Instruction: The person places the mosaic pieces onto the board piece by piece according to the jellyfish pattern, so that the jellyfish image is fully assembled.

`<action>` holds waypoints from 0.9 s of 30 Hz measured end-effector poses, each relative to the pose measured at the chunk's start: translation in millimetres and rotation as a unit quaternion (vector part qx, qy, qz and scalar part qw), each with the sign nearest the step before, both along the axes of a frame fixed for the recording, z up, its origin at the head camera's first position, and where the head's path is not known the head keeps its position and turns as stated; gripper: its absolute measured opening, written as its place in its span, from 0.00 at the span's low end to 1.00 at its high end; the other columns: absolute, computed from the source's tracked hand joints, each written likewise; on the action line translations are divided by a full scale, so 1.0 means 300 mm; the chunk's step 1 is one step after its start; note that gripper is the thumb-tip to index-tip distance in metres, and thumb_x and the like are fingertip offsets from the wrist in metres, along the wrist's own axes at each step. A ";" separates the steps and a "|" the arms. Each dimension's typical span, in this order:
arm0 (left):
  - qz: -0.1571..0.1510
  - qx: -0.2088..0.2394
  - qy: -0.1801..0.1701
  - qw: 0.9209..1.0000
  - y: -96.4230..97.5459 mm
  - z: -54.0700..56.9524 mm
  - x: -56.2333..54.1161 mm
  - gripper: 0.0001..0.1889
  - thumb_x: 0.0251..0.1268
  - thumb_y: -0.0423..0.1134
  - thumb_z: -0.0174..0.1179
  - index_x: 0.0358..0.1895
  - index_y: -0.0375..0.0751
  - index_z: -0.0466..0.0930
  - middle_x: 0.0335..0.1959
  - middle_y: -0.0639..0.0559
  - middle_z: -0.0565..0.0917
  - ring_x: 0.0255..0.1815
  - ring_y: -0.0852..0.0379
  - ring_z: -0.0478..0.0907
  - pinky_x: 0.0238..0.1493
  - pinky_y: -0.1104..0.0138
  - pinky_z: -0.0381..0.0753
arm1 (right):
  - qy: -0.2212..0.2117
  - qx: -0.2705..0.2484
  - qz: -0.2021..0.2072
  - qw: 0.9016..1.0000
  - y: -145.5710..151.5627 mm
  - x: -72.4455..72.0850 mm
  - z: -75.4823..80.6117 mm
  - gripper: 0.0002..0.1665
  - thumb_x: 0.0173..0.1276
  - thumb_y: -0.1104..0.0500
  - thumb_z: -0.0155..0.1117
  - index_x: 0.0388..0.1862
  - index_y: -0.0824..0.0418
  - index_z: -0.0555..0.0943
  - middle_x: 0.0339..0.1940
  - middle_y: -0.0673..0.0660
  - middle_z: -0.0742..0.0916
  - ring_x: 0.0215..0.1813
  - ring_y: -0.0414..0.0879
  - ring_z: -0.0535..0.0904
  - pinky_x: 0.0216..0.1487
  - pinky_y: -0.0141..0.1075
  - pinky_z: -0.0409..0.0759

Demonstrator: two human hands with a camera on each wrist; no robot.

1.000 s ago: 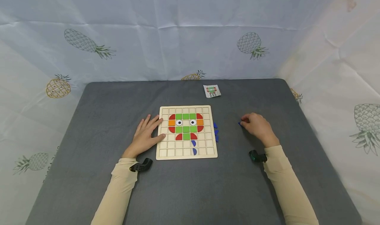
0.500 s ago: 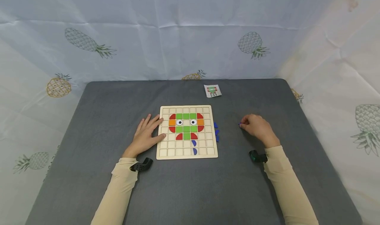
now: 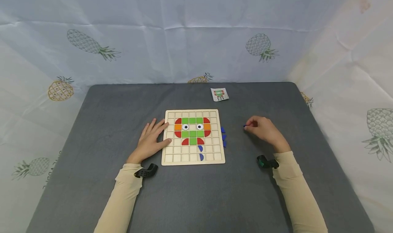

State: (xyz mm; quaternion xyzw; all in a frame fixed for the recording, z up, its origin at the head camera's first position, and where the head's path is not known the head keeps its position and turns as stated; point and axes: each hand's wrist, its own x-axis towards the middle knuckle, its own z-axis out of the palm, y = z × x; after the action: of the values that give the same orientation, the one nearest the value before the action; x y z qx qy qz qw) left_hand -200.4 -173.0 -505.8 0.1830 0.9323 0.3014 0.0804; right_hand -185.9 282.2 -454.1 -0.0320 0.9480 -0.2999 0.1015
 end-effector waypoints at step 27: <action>-0.001 0.002 0.001 1.000 0.000 0.000 0.000 0.41 0.67 0.53 0.64 0.81 0.49 0.59 0.84 0.46 0.55 0.86 0.42 0.36 0.84 0.45 0.30 | 0.047 -0.075 0.066 0.994 -0.202 0.021 0.141 0.18 0.77 0.58 0.61 0.60 0.63 0.81 0.43 0.58 0.85 0.42 0.49 0.77 0.42 0.38 0.78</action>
State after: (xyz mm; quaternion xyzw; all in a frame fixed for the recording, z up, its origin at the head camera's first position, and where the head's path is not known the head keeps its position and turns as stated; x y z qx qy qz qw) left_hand -200.6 -173.2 -505.7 0.1841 0.9315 0.3035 0.0798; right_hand -179.5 221.7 -411.7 -0.1163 0.9225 -0.3606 0.0741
